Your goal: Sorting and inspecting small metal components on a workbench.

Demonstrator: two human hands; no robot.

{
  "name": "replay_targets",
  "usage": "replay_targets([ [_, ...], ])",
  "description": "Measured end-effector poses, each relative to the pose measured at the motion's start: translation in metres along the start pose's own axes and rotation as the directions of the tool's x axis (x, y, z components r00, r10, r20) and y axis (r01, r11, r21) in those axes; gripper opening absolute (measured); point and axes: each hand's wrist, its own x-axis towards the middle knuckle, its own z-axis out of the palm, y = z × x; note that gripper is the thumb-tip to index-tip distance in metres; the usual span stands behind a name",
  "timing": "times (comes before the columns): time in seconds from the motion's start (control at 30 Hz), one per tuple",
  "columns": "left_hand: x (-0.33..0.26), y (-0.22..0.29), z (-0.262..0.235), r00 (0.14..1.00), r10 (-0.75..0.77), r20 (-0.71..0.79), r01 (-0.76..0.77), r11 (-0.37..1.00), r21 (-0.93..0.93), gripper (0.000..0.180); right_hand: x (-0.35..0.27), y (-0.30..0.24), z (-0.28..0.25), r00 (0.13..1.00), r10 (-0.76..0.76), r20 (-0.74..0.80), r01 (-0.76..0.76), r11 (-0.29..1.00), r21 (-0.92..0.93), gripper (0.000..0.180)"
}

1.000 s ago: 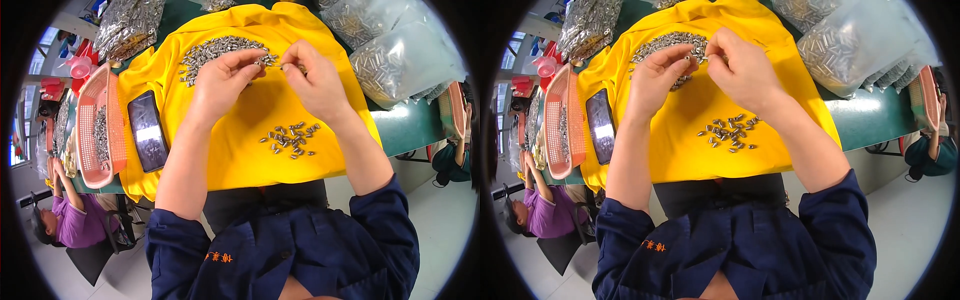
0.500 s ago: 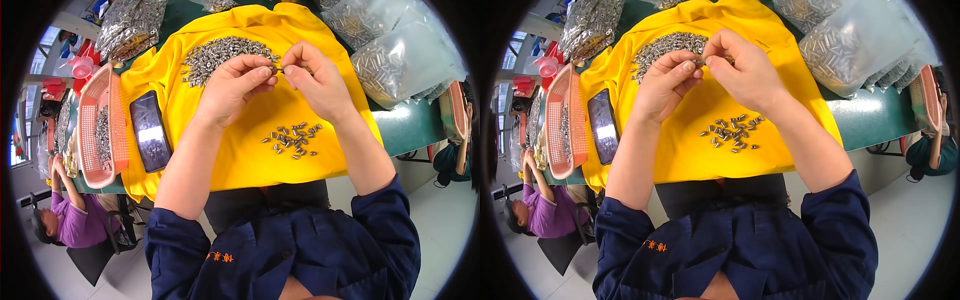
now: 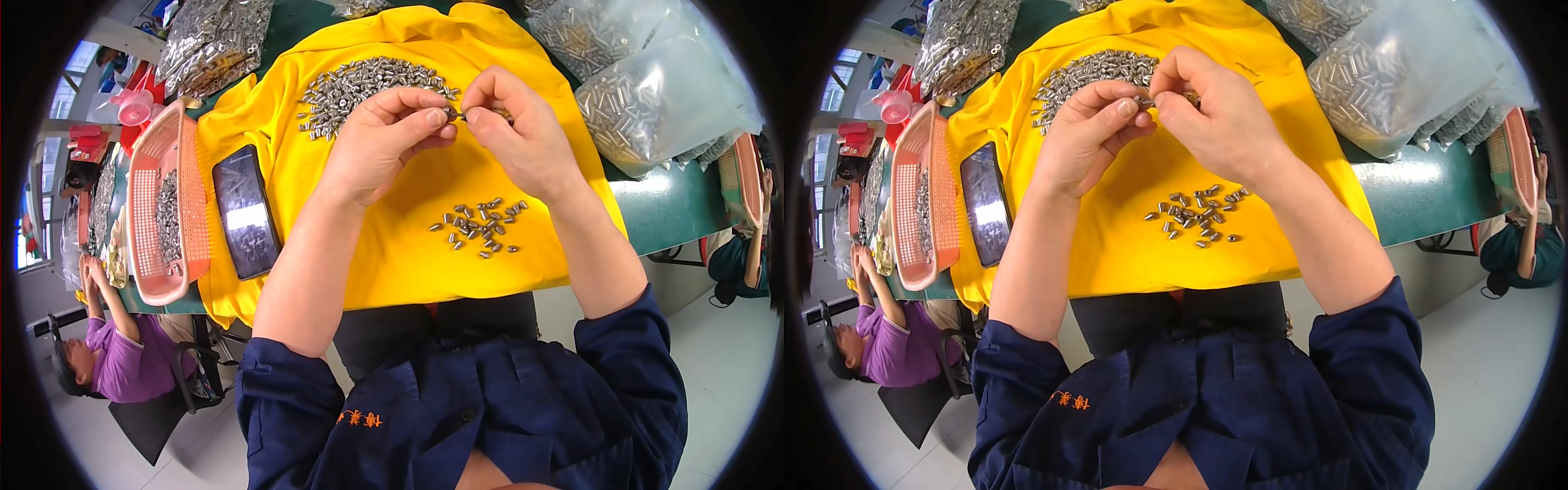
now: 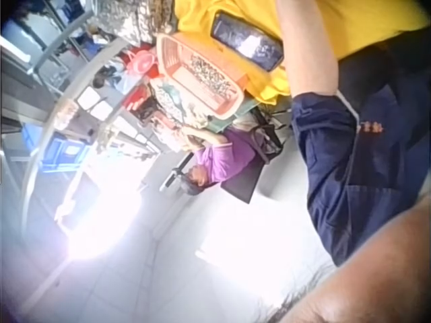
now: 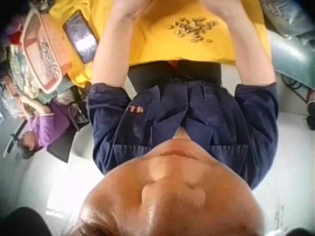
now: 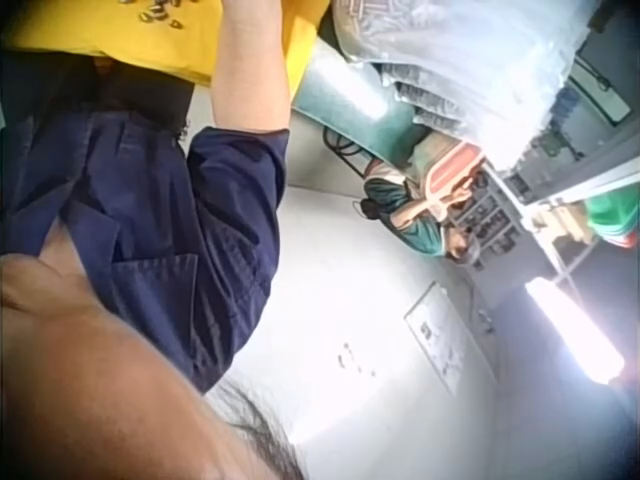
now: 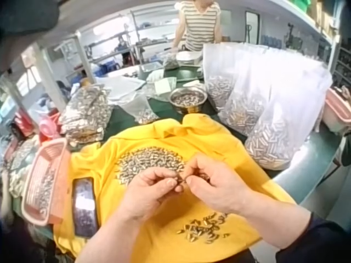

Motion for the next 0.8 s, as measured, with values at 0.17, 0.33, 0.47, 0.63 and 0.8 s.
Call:
replay_targets([
  [0.17,-0.0002,0.0007,0.0008,1.000,-0.010,0.008,0.010,1.000,0.003,0.013,0.0003,0.0013,-0.0009,1.000,-0.018,-0.003,0.018,1.000,0.022,0.004],
  [0.33,0.0001,-0.0011,-0.0004,1.000,-0.015,0.020,0.015,1.000,-0.005,0.013,0.0001,-0.0011,-0.0003,0.996,-0.089,-0.003,0.089,0.991,-0.105,0.004],
  [0.47,0.0003,-0.0027,0.0024,0.998,0.025,-0.053,-0.020,0.995,0.095,0.011,-0.0010,-0.0030,0.0006,0.992,-0.125,0.036,0.130,0.945,-0.299,0.006],
  [0.63,0.0011,-0.0024,0.0050,0.994,0.071,-0.084,-0.055,0.981,0.185,0.010,-0.0001,0.0007,0.0022,0.995,-0.101,0.001,0.098,0.966,-0.239,0.006],
  [0.8,0.0022,0.0034,0.0039,0.980,0.068,-0.185,0.027,0.883,0.469,0.013,0.0023,0.0040,0.0006,1.000,0.014,0.026,-0.007,0.969,-0.248,0.007],
])
